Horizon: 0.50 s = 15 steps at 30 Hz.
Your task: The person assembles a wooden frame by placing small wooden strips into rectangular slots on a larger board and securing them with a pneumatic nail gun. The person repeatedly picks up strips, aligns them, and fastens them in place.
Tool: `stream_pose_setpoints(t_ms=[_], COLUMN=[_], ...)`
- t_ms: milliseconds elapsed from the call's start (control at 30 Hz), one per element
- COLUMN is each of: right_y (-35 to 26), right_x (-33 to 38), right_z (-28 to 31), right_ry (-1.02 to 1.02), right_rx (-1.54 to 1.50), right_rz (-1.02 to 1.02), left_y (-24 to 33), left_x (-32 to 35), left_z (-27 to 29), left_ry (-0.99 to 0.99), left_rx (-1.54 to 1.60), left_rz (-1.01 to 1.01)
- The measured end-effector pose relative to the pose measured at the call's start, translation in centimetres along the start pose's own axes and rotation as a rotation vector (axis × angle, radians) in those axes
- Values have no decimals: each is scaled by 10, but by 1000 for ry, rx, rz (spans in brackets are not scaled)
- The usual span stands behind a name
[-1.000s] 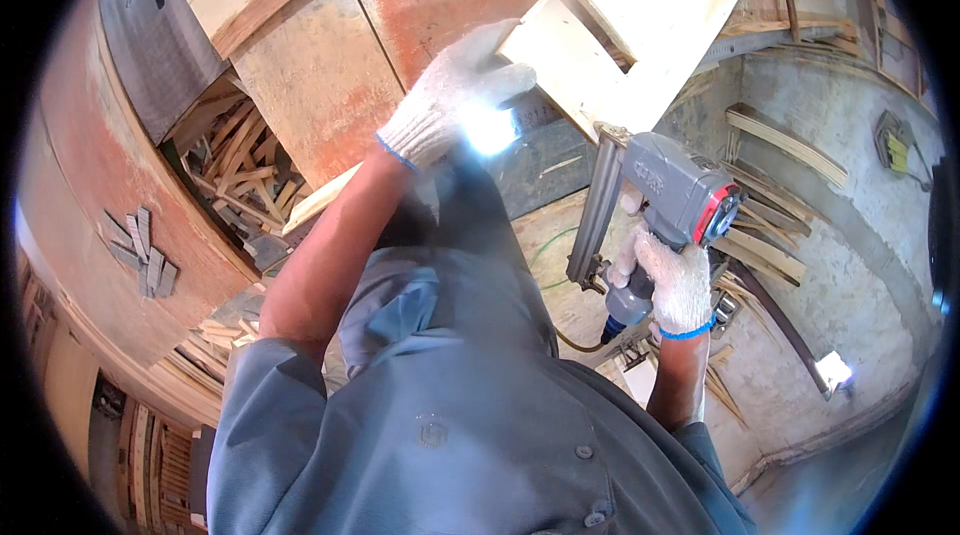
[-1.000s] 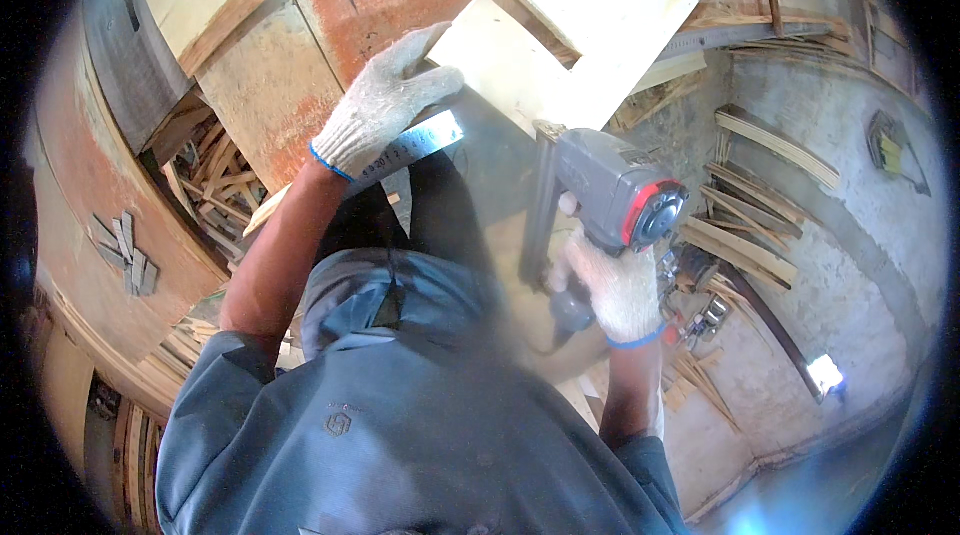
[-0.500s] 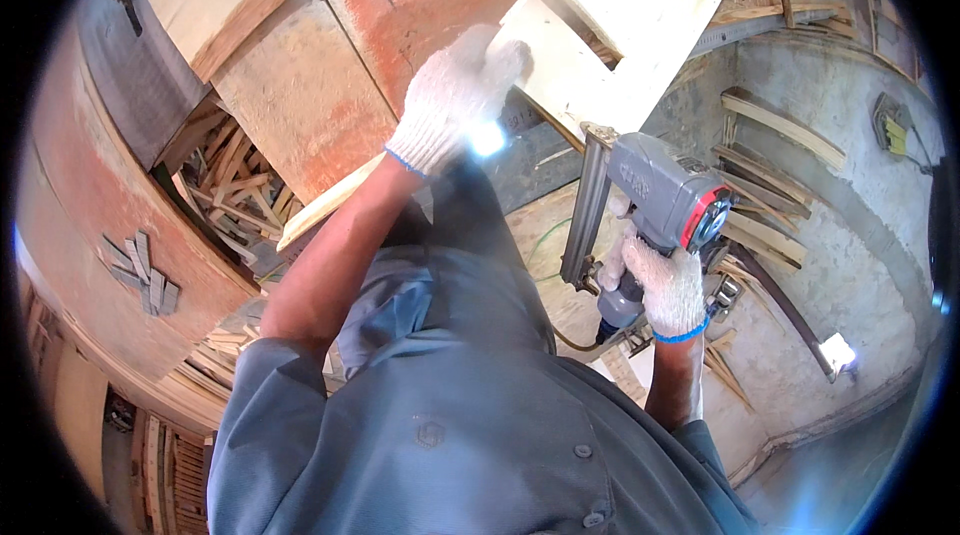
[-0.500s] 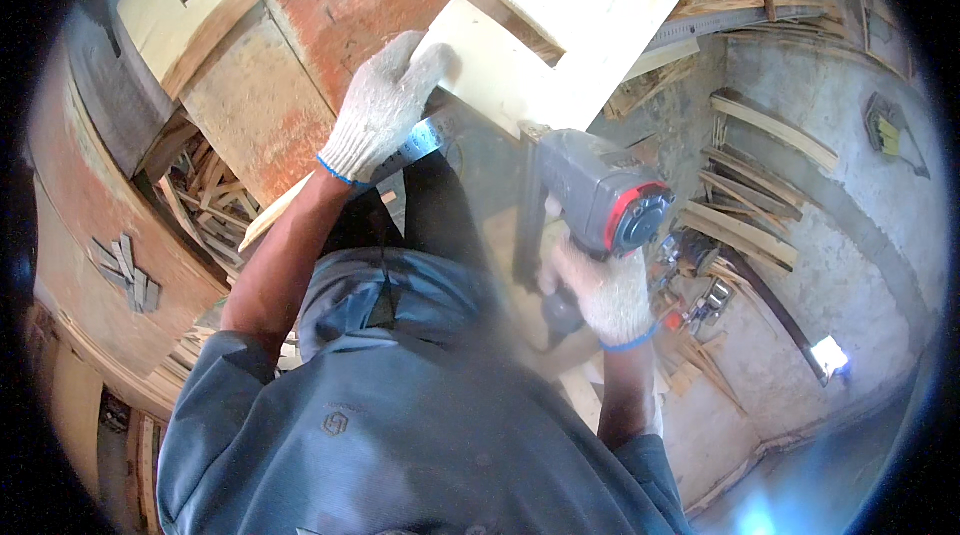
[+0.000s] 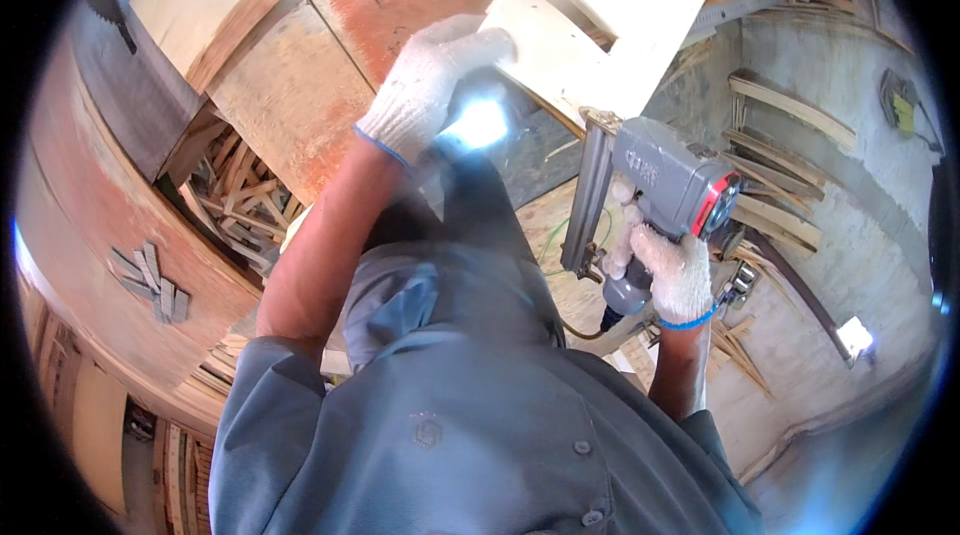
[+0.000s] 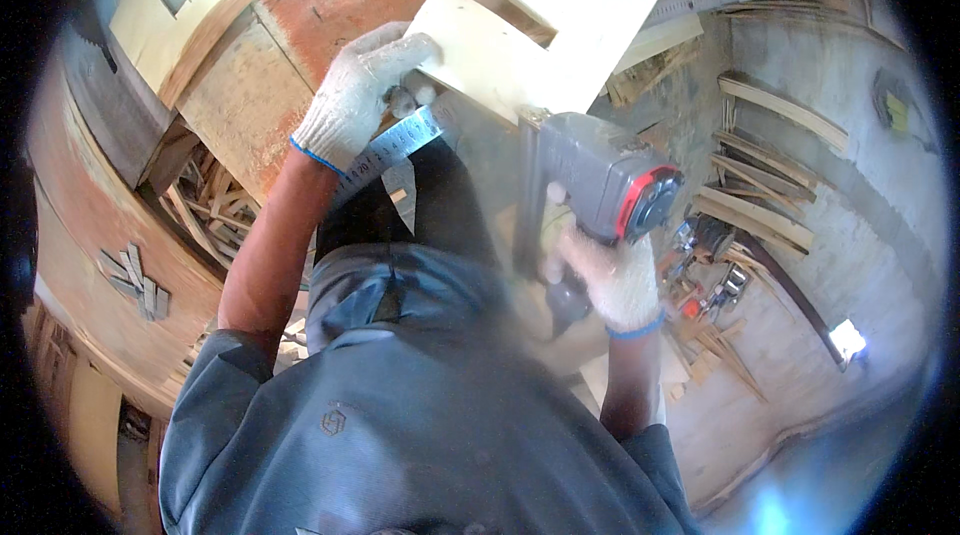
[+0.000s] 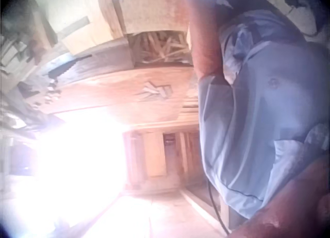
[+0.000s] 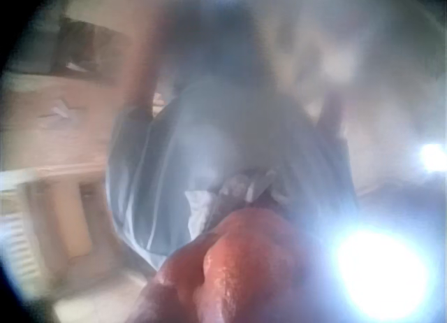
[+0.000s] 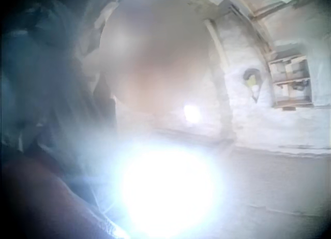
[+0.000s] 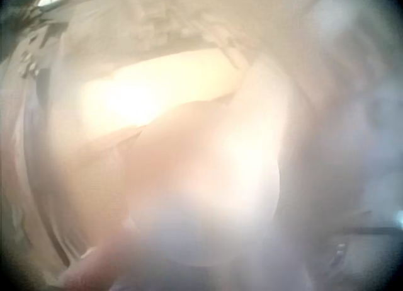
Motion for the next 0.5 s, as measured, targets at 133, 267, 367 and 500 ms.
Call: stream_pose_setpoints(t_ms=[133, 267, 367, 500], right_y=[10, 22, 30, 41], right_x=[3, 19, 29, 43], right_z=[7, 8, 9, 12], right_ry=[52, 94, 99, 140], right_rx=[-7, -120, -152, -141], right_rz=[33, 18, 44, 45], left_y=[-26, -4, -2, -5], left_x=[-11, -1, 1, -3], left_z=[21, -6, -5, -5], left_ry=[-167, 1, 33, 18], left_rx=[-579, -187, -122, -53], left_rz=[-491, -173, -44, -15])
Point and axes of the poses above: each hand's wrist, its own x-axis away from the middle knuckle, its own z-axis out of the back of the hand, y = z × x, the point moved 1 cm from there along -x, towards the middle knuckle, and after that the axes turned 9 degrees about -z, right-handed, at the moved point
